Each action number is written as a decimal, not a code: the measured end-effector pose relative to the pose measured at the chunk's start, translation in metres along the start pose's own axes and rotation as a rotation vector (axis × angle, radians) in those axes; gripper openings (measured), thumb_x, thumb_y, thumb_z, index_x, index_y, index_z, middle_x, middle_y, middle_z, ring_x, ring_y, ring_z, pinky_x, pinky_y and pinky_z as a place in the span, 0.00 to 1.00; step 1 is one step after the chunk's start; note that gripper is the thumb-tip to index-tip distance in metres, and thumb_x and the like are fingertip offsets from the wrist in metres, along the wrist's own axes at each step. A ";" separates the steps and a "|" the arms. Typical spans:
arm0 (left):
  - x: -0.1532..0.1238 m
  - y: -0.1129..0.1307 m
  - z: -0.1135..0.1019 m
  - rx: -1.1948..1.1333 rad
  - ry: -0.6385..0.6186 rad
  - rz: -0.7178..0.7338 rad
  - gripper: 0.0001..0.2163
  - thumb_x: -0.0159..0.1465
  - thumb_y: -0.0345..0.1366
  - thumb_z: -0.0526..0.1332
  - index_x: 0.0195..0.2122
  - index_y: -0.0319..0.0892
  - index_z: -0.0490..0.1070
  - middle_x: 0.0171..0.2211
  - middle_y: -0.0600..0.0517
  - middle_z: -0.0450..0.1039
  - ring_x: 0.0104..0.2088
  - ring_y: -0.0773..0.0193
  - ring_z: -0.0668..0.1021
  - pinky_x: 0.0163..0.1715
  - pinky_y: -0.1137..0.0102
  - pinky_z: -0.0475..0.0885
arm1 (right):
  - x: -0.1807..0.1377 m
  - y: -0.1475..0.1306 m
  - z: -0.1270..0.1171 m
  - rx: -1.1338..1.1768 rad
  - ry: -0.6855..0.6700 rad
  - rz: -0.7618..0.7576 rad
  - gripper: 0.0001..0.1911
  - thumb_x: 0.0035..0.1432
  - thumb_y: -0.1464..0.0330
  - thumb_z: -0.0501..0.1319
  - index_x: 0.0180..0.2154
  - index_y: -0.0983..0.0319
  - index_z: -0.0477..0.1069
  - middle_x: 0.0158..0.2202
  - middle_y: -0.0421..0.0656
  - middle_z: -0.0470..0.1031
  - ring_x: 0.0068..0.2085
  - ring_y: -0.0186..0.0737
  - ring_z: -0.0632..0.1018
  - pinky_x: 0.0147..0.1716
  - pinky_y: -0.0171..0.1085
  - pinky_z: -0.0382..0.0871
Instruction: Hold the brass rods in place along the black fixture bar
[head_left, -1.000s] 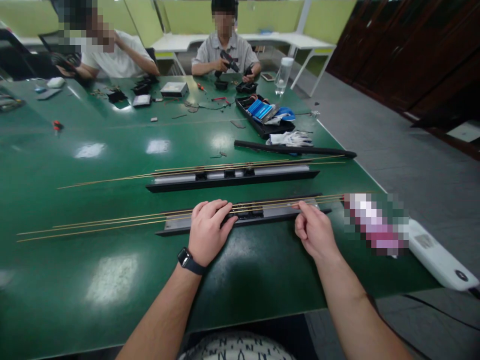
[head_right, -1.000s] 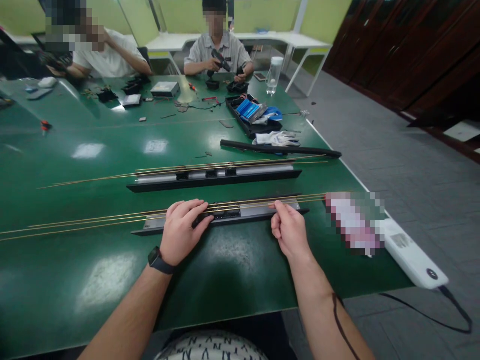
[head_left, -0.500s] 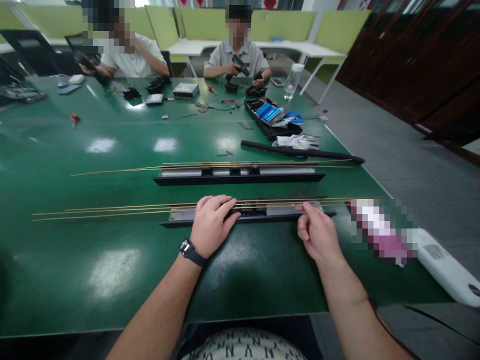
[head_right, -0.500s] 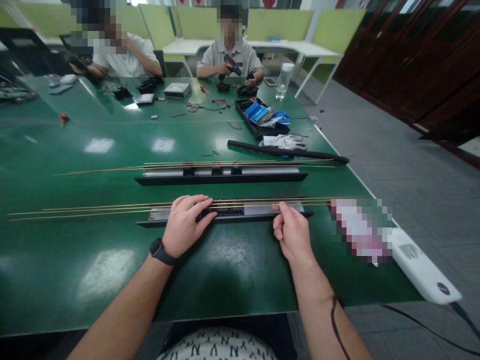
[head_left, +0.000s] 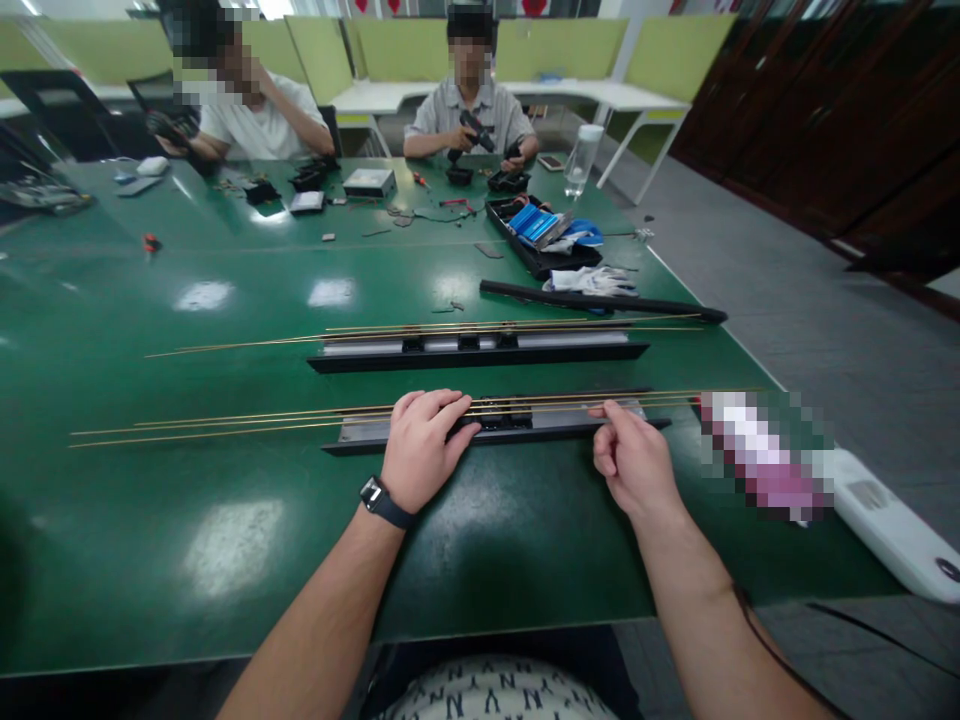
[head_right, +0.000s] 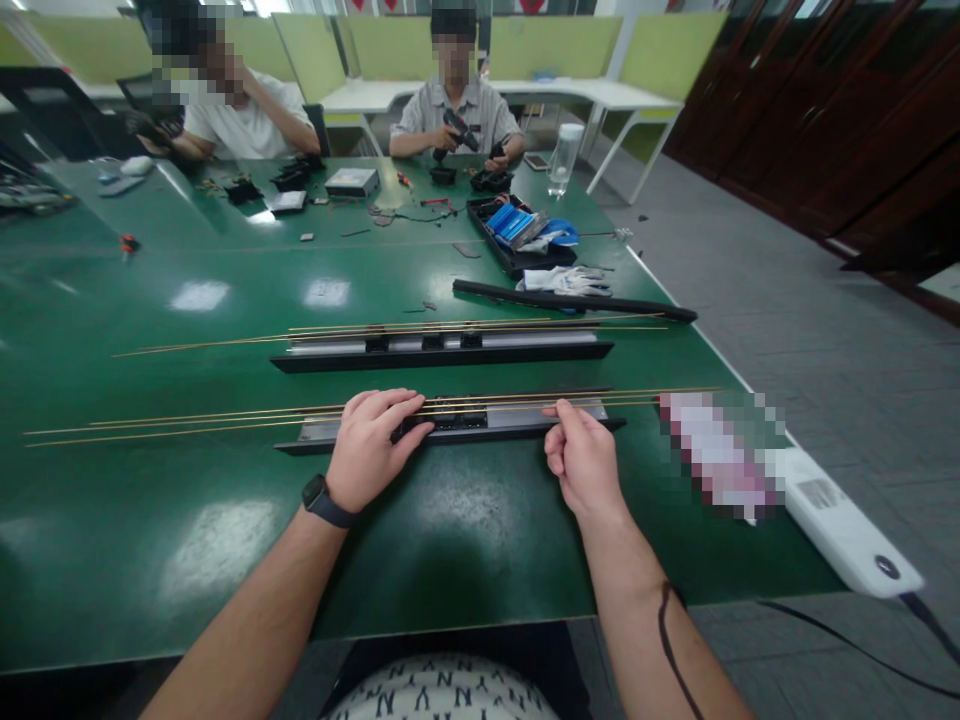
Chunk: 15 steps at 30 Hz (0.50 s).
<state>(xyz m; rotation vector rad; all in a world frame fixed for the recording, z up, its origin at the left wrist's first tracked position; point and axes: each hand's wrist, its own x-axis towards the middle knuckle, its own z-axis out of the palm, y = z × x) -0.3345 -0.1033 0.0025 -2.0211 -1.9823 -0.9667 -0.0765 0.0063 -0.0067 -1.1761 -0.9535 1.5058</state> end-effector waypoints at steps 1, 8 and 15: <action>0.000 0.000 0.000 0.001 0.001 0.001 0.13 0.68 0.42 0.65 0.52 0.47 0.76 0.51 0.48 0.80 0.54 0.55 0.79 0.59 0.54 0.66 | 0.000 0.000 0.000 0.001 0.002 0.001 0.18 0.55 0.55 0.71 0.35 0.63 0.75 0.15 0.35 0.67 0.11 0.26 0.59 0.09 0.27 0.49; 0.000 0.000 -0.001 0.002 -0.003 -0.006 0.13 0.68 0.41 0.65 0.52 0.47 0.76 0.51 0.47 0.80 0.53 0.55 0.79 0.58 0.54 0.67 | 0.000 0.001 0.000 0.009 -0.008 0.000 0.18 0.56 0.55 0.70 0.36 0.64 0.76 0.14 0.35 0.67 0.11 0.26 0.59 0.09 0.27 0.49; 0.001 -0.001 0.000 -0.009 -0.007 -0.014 0.13 0.68 0.42 0.65 0.52 0.48 0.76 0.52 0.46 0.80 0.53 0.53 0.79 0.59 0.52 0.67 | 0.001 0.002 -0.001 0.008 -0.008 -0.006 0.19 0.55 0.54 0.71 0.36 0.64 0.76 0.14 0.35 0.67 0.11 0.26 0.59 0.08 0.27 0.48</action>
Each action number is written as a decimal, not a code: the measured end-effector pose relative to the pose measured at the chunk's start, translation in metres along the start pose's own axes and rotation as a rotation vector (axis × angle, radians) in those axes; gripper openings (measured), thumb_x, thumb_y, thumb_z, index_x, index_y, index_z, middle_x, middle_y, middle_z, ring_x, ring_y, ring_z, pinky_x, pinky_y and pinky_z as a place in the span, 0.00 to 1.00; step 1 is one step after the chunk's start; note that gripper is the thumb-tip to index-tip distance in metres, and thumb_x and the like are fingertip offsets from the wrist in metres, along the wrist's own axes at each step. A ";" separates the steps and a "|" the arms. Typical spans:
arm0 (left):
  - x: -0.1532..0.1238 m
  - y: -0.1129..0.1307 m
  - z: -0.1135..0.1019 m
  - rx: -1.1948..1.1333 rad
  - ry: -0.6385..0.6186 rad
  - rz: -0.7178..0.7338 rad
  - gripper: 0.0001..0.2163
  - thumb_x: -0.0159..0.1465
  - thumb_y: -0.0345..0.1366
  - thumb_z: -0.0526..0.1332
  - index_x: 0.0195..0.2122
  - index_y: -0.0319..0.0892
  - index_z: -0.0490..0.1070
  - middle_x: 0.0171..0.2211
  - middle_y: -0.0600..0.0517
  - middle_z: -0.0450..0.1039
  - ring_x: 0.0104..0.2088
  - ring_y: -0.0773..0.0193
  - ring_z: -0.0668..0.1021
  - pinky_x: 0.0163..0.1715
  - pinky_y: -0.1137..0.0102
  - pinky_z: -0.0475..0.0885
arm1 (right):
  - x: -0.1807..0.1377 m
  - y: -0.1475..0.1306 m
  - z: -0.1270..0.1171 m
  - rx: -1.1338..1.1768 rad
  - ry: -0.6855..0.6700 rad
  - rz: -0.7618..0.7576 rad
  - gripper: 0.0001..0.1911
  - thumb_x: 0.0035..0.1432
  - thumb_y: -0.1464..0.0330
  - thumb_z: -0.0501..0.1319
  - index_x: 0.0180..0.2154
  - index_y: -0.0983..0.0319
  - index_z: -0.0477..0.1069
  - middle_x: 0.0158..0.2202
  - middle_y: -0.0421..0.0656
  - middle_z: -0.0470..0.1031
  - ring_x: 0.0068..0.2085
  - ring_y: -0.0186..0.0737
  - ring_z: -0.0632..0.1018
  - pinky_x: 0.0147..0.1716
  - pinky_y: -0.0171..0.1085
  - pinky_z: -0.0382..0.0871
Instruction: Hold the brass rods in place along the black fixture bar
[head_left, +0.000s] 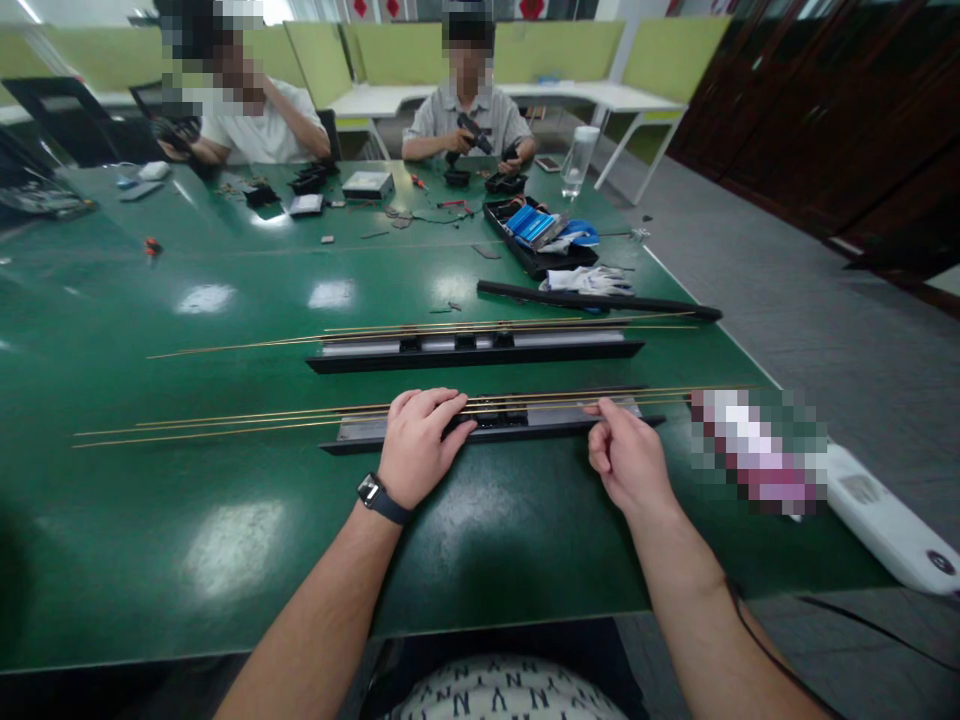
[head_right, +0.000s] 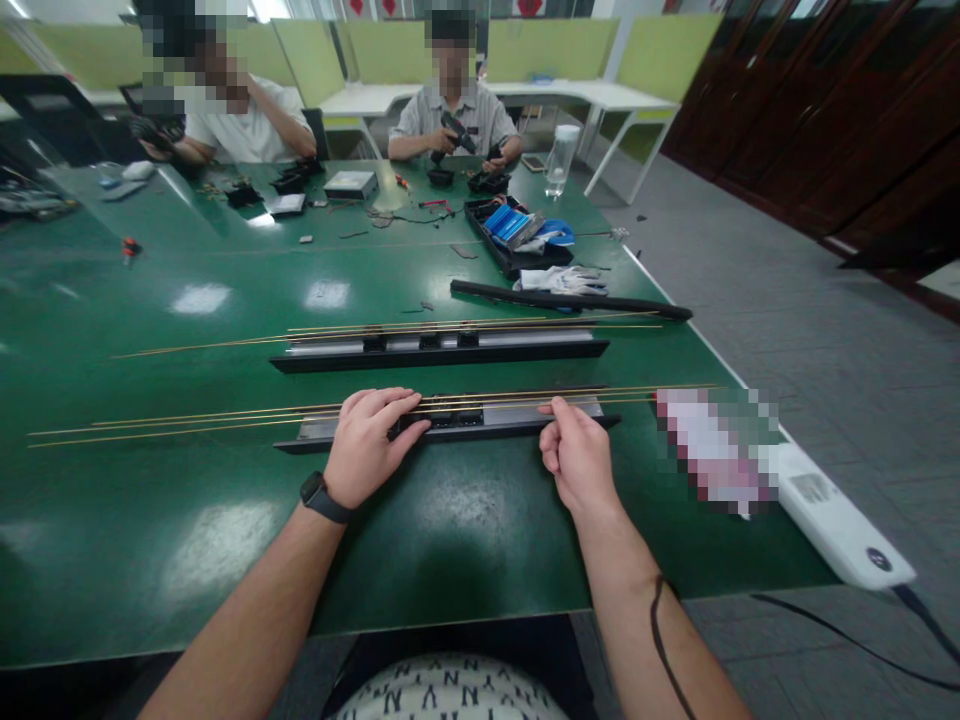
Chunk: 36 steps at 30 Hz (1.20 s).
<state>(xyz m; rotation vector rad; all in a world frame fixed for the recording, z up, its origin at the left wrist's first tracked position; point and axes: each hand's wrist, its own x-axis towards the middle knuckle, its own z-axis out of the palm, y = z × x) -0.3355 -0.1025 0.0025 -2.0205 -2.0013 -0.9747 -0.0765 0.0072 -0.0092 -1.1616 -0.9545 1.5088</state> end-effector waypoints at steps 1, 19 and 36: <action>0.000 0.000 0.000 -0.001 0.001 0.001 0.13 0.68 0.42 0.65 0.52 0.48 0.76 0.52 0.46 0.79 0.53 0.53 0.79 0.59 0.52 0.67 | 0.000 0.000 0.000 -0.002 -0.004 -0.002 0.19 0.55 0.54 0.71 0.35 0.64 0.76 0.14 0.36 0.67 0.11 0.26 0.59 0.08 0.27 0.48; -0.001 0.000 0.001 -0.007 0.014 0.006 0.13 0.68 0.41 0.65 0.52 0.46 0.76 0.51 0.46 0.80 0.53 0.54 0.79 0.58 0.54 0.66 | 0.001 0.002 -0.001 -0.015 -0.034 -0.049 0.20 0.56 0.53 0.71 0.37 0.65 0.77 0.14 0.36 0.67 0.11 0.26 0.60 0.09 0.26 0.50; -0.002 0.001 0.003 0.001 0.037 0.014 0.13 0.67 0.41 0.66 0.52 0.47 0.76 0.51 0.47 0.79 0.52 0.55 0.79 0.58 0.54 0.65 | 0.004 0.006 -0.005 -0.036 -0.037 -0.032 0.21 0.57 0.52 0.70 0.37 0.64 0.77 0.14 0.36 0.68 0.10 0.26 0.59 0.09 0.27 0.48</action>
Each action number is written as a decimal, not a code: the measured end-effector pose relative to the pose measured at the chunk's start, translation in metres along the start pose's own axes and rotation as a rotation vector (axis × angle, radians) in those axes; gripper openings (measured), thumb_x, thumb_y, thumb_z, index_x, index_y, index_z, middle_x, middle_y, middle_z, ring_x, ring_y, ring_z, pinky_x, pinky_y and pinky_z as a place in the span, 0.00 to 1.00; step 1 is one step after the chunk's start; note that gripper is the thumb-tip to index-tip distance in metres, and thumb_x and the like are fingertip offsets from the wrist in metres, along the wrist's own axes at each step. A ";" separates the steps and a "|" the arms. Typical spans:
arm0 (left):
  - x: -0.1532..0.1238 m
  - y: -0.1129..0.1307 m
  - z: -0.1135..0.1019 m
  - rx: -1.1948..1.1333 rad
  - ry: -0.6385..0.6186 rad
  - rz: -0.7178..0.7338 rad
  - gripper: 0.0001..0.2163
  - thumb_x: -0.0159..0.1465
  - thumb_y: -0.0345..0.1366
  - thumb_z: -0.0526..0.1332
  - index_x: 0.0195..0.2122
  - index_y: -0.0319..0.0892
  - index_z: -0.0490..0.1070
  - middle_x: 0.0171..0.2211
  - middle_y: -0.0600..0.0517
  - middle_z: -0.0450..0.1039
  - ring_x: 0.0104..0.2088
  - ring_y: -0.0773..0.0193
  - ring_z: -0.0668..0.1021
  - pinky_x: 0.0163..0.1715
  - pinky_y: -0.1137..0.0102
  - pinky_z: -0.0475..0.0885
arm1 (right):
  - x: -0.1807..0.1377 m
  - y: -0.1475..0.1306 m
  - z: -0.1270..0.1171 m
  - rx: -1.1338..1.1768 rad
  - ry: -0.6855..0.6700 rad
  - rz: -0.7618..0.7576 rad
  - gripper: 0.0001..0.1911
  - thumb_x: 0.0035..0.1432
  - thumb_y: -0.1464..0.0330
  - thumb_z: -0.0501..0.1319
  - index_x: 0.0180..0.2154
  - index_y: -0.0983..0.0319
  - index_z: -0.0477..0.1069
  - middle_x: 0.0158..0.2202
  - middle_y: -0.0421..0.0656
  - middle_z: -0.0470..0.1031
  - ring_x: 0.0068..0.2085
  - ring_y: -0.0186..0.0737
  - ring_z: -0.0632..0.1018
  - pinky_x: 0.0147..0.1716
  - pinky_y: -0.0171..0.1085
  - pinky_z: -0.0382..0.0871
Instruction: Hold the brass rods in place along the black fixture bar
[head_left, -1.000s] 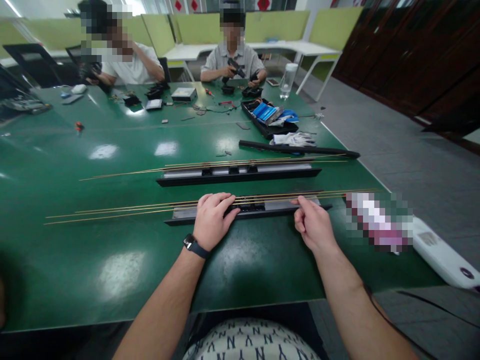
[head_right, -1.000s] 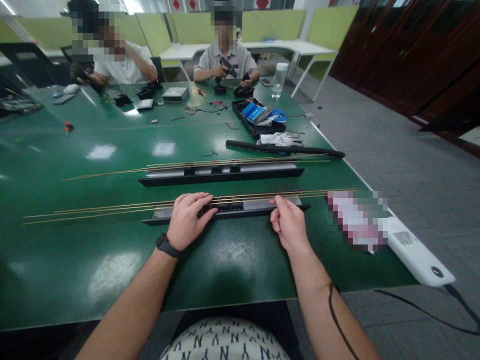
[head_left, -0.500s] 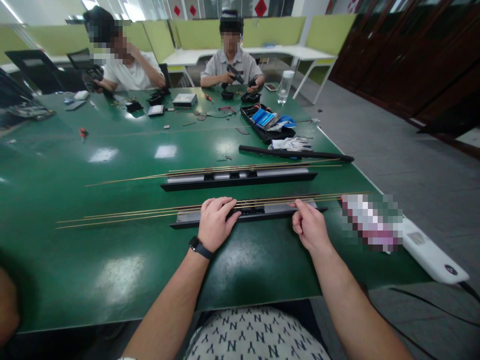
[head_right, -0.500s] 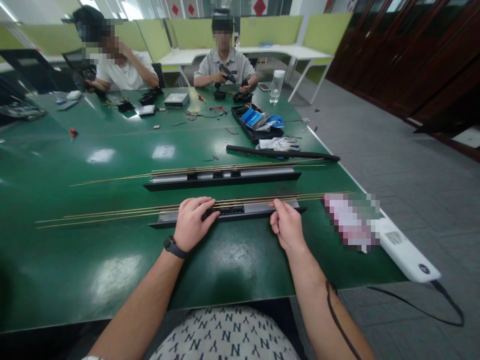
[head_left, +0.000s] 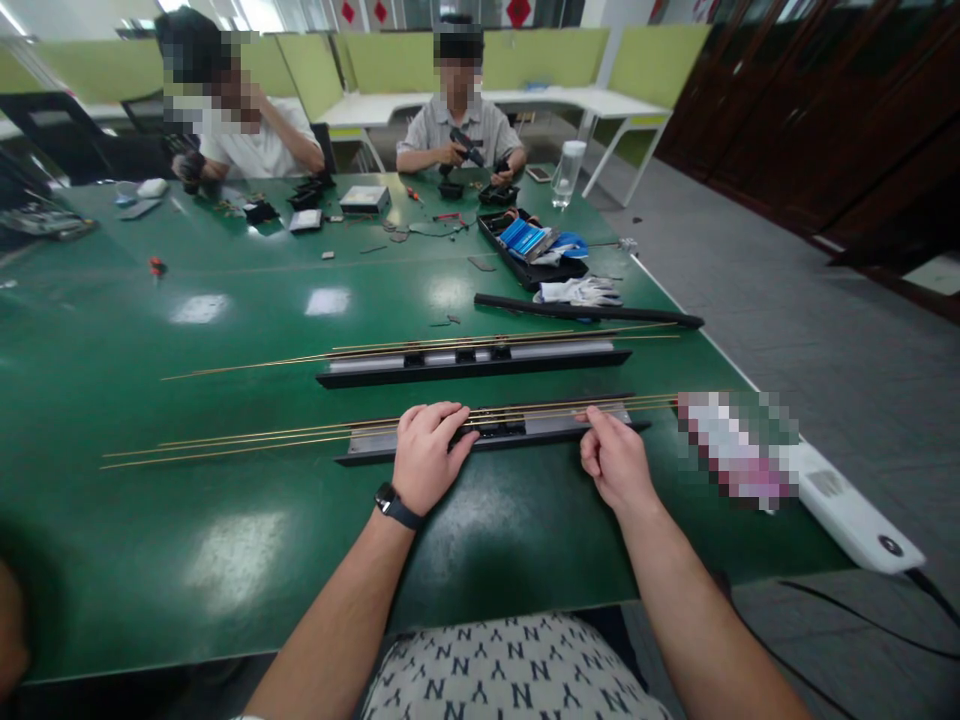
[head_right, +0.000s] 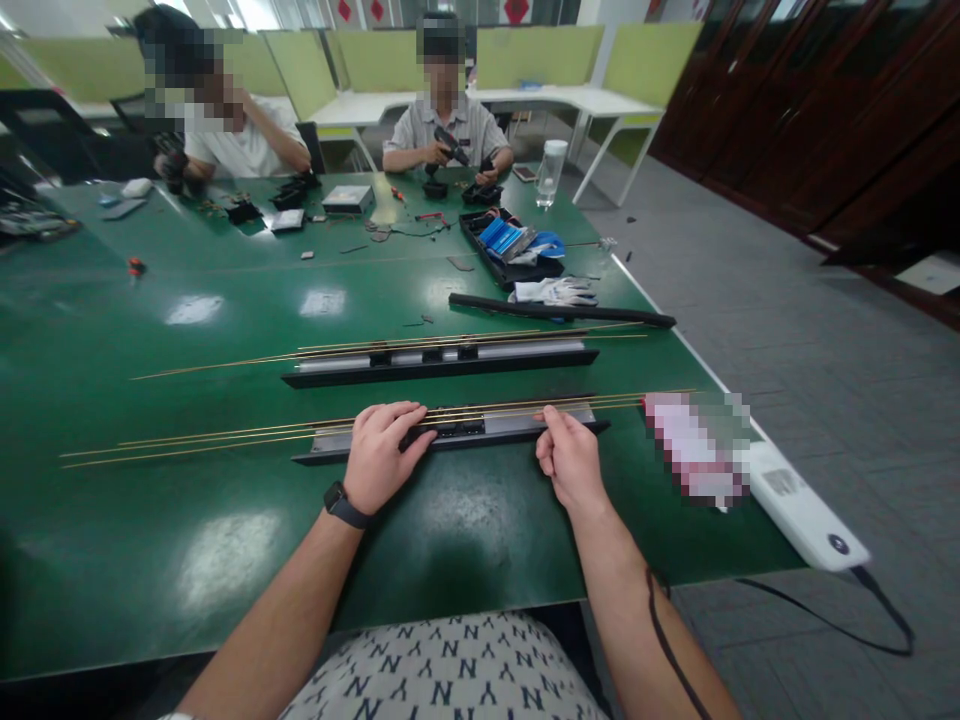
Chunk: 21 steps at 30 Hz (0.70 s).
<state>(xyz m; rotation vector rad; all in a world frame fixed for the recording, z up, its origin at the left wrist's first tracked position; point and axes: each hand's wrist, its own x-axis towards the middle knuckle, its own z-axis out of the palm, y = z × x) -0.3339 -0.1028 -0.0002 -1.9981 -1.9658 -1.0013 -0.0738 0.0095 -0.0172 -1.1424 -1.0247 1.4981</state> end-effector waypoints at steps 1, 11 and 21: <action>0.000 0.000 0.000 0.000 0.001 -0.001 0.13 0.67 0.40 0.66 0.52 0.46 0.76 0.51 0.47 0.79 0.52 0.55 0.79 0.58 0.54 0.65 | 0.000 0.000 0.000 -0.002 -0.001 -0.001 0.21 0.57 0.52 0.70 0.37 0.64 0.77 0.14 0.36 0.68 0.11 0.26 0.59 0.09 0.27 0.48; 0.000 0.001 -0.002 -0.002 -0.001 0.002 0.13 0.68 0.40 0.66 0.52 0.46 0.76 0.51 0.47 0.80 0.54 0.54 0.79 0.59 0.53 0.66 | 0.001 -0.004 0.001 0.050 0.086 -0.017 0.19 0.55 0.54 0.71 0.36 0.64 0.76 0.14 0.35 0.67 0.11 0.25 0.59 0.08 0.26 0.49; 0.000 0.001 -0.001 -0.002 0.002 0.000 0.13 0.67 0.41 0.66 0.52 0.47 0.76 0.51 0.48 0.80 0.55 0.54 0.79 0.60 0.53 0.65 | 0.001 -0.007 -0.001 0.062 0.176 -0.035 0.17 0.57 0.55 0.70 0.34 0.63 0.74 0.14 0.34 0.66 0.10 0.26 0.59 0.08 0.26 0.49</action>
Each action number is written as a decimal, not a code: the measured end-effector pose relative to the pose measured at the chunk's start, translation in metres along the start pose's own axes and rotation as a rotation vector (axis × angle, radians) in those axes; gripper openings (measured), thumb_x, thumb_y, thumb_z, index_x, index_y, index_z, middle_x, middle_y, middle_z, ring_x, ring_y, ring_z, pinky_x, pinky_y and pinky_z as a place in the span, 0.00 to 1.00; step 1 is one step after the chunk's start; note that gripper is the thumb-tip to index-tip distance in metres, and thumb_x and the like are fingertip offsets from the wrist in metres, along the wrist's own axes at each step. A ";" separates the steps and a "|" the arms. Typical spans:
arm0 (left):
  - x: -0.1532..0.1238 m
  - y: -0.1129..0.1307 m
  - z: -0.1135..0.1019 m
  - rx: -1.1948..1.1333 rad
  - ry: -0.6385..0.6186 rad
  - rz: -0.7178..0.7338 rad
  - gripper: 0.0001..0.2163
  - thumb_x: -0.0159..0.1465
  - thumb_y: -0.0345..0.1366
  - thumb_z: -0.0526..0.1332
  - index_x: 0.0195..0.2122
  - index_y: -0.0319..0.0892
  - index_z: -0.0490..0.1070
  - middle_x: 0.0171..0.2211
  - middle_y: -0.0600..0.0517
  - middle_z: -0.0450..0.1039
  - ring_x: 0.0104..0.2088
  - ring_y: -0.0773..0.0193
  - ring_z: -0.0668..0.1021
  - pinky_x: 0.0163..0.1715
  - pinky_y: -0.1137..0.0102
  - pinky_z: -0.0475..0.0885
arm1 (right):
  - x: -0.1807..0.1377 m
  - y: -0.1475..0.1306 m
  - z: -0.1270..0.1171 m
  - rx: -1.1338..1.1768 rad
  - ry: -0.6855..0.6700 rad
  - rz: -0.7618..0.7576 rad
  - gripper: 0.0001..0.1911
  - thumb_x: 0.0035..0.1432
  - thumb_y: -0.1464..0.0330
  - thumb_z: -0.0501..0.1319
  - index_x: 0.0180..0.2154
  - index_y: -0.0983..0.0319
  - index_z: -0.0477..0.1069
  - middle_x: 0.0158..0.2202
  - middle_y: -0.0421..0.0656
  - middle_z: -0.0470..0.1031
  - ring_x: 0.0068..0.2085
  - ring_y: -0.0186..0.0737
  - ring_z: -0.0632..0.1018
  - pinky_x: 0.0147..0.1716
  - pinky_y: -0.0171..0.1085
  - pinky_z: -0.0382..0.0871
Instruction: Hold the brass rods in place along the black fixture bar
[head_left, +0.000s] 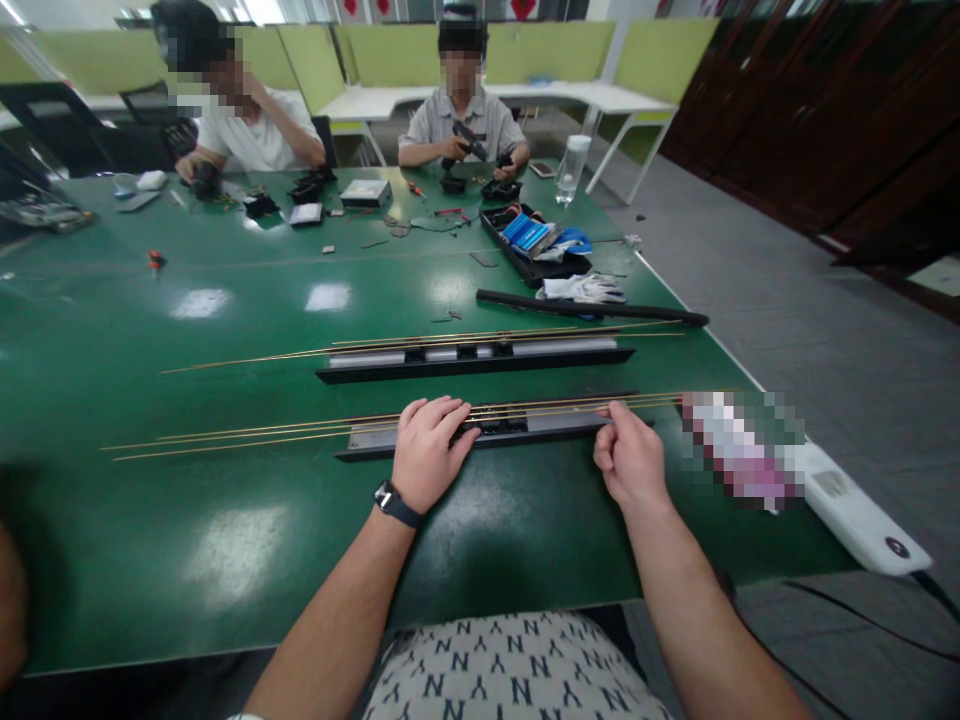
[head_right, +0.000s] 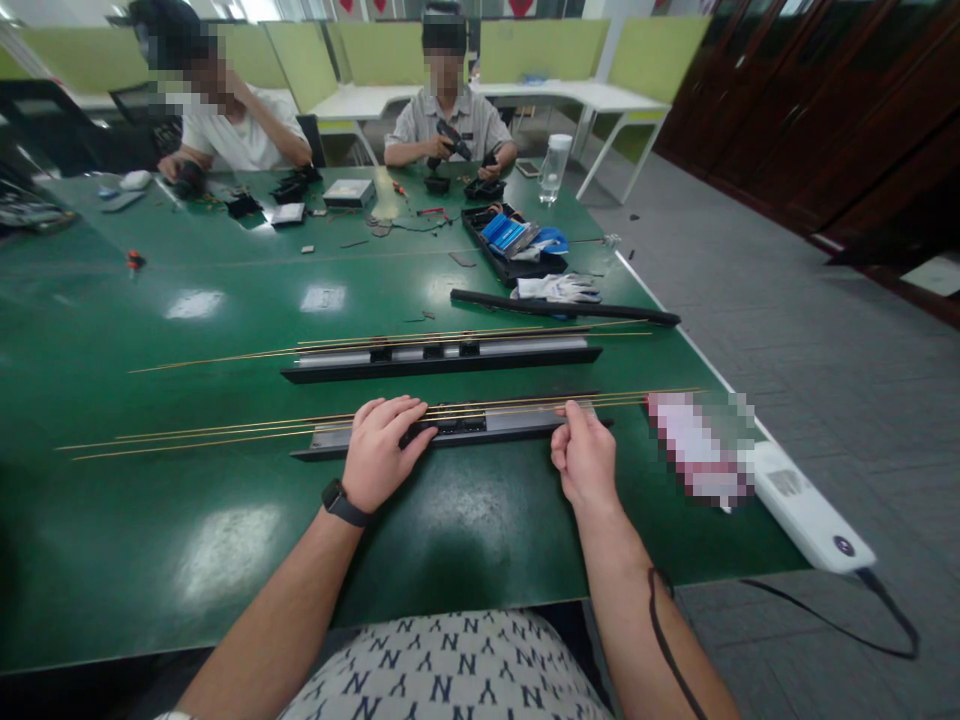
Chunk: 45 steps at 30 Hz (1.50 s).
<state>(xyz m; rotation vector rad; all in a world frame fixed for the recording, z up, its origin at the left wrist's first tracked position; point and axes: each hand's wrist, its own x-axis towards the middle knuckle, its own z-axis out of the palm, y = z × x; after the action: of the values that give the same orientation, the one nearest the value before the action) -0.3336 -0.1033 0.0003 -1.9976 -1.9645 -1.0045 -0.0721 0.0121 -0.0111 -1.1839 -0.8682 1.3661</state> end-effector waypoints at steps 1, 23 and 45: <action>0.000 0.000 0.000 -0.001 0.001 0.001 0.13 0.68 0.41 0.66 0.52 0.47 0.76 0.51 0.47 0.80 0.55 0.54 0.79 0.60 0.53 0.65 | 0.000 0.000 0.000 -0.007 -0.016 0.003 0.18 0.56 0.55 0.70 0.34 0.64 0.75 0.14 0.35 0.66 0.10 0.26 0.59 0.08 0.26 0.49; 0.000 0.000 0.000 -0.008 -0.010 -0.006 0.13 0.69 0.41 0.64 0.53 0.47 0.76 0.52 0.47 0.80 0.55 0.54 0.79 0.61 0.53 0.65 | 0.001 -0.002 -0.003 -0.004 0.038 0.001 0.17 0.56 0.55 0.70 0.34 0.62 0.73 0.15 0.34 0.66 0.10 0.26 0.59 0.07 0.27 0.49; 0.000 0.000 0.001 0.003 -0.002 -0.001 0.13 0.68 0.41 0.64 0.53 0.48 0.76 0.52 0.47 0.80 0.55 0.53 0.79 0.61 0.52 0.65 | 0.000 -0.005 -0.001 -0.019 0.004 0.012 0.16 0.55 0.56 0.71 0.35 0.62 0.75 0.15 0.34 0.66 0.11 0.26 0.58 0.07 0.27 0.48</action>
<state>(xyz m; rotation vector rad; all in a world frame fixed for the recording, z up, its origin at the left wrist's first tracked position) -0.3335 -0.1029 -0.0008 -1.9977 -1.9670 -0.9994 -0.0694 0.0129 -0.0067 -1.2076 -0.8739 1.3680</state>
